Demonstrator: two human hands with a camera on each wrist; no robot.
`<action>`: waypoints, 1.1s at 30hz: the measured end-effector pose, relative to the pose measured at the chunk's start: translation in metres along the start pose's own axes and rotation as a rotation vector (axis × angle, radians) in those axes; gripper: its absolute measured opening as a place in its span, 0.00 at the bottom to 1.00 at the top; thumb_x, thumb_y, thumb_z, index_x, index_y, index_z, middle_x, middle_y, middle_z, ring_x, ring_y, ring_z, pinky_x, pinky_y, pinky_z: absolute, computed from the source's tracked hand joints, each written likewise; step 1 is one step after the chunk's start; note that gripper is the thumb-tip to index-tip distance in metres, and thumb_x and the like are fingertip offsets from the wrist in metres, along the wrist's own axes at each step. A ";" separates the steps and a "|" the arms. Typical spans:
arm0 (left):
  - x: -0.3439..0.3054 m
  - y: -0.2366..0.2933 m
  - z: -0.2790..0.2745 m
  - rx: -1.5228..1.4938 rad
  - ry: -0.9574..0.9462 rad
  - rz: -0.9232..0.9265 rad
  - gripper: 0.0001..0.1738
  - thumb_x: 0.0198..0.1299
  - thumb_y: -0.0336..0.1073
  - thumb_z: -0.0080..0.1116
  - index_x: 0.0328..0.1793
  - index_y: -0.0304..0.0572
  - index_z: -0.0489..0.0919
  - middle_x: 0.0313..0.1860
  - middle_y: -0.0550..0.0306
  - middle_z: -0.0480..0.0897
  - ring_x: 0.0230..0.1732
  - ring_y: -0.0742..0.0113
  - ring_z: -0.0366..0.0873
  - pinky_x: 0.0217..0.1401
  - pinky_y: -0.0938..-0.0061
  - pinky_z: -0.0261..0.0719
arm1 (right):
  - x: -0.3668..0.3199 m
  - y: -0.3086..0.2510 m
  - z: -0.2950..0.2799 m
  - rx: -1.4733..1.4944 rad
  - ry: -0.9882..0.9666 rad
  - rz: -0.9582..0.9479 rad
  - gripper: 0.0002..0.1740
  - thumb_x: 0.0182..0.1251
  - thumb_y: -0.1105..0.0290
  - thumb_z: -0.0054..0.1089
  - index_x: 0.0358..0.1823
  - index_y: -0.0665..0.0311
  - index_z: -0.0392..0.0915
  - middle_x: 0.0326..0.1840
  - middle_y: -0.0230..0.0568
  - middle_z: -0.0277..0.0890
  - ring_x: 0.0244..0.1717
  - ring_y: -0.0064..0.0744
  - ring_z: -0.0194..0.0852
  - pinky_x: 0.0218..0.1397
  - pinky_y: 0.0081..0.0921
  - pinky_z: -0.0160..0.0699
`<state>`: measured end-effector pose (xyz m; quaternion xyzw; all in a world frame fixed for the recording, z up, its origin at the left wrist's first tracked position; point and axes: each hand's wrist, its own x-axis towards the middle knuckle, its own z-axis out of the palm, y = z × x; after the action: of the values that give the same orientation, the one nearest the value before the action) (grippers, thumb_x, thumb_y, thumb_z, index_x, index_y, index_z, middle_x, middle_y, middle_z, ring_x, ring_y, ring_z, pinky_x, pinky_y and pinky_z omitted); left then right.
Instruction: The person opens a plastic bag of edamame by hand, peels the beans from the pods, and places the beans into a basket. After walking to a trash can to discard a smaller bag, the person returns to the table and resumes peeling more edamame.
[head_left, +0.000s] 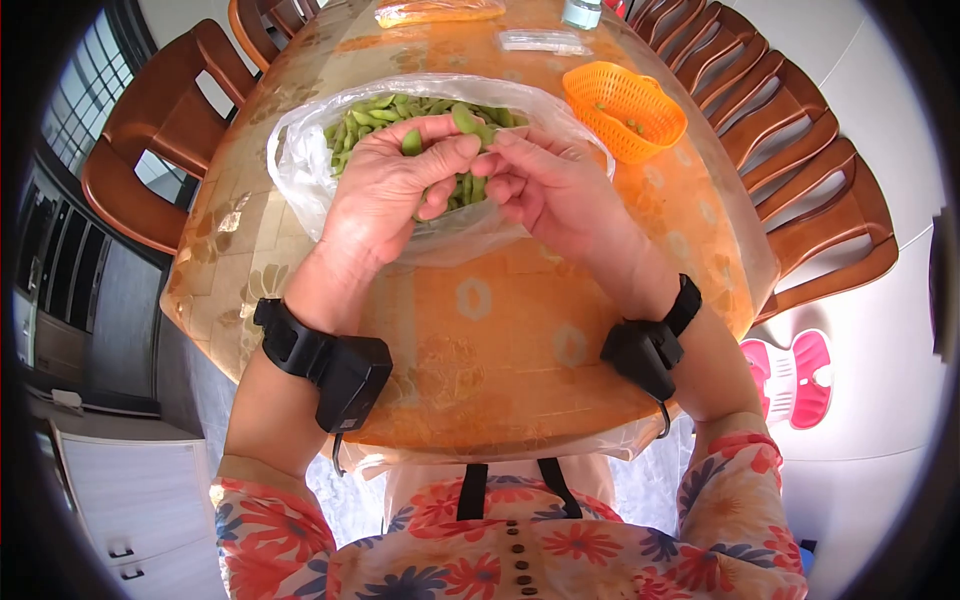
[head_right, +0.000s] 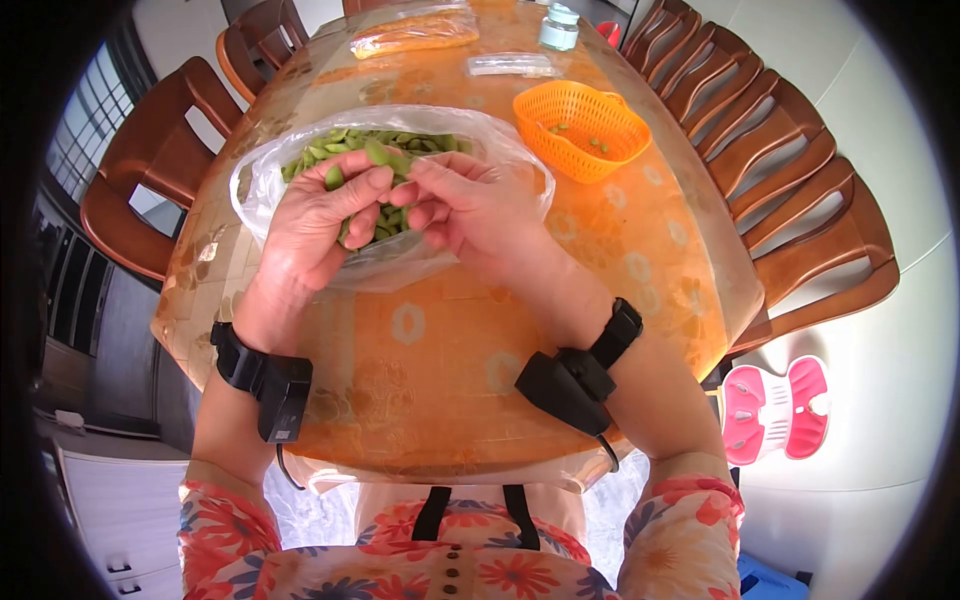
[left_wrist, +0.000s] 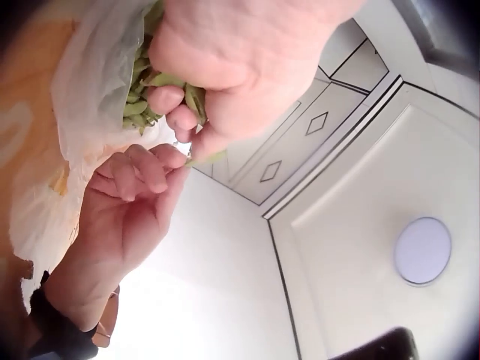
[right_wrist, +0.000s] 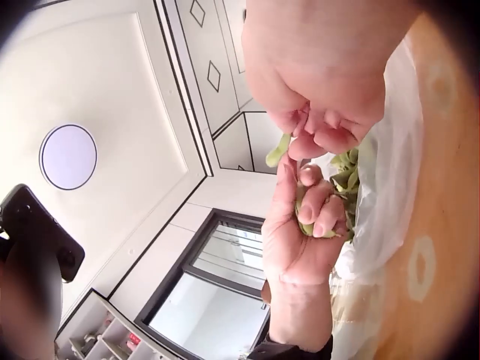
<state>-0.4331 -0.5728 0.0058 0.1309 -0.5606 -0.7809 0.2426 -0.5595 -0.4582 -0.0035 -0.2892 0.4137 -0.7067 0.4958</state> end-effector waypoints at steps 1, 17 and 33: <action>0.000 0.000 0.000 0.008 -0.001 -0.007 0.17 0.52 0.32 0.64 0.46 0.33 0.76 0.26 0.62 0.77 0.16 0.80 0.63 0.16 0.85 0.55 | 0.000 0.002 -0.001 0.010 0.003 -0.002 0.10 0.64 0.63 0.53 0.35 0.62 0.74 0.31 0.34 0.77 0.22 0.17 0.69 0.23 0.13 0.65; -0.006 -0.012 0.013 0.673 0.146 0.336 0.06 0.54 0.30 0.59 0.38 0.36 0.79 0.20 0.68 0.76 0.17 0.85 0.65 0.19 0.86 0.66 | -0.007 -0.009 -0.004 -0.407 0.045 -0.178 0.12 0.59 0.65 0.57 0.37 0.69 0.75 0.28 0.33 0.76 0.24 0.17 0.72 0.20 0.13 0.68; -0.005 -0.014 0.010 0.882 0.183 0.491 0.06 0.53 0.28 0.62 0.36 0.37 0.78 0.26 0.68 0.76 0.21 0.85 0.66 0.22 0.87 0.67 | -0.003 -0.008 -0.009 -0.298 -0.006 -0.052 0.11 0.60 0.65 0.57 0.33 0.67 0.76 0.27 0.33 0.76 0.21 0.16 0.68 0.19 0.13 0.66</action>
<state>-0.4369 -0.5583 -0.0043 0.1532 -0.8275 -0.3753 0.3885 -0.5691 -0.4511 -0.0012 -0.3723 0.5049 -0.6492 0.4301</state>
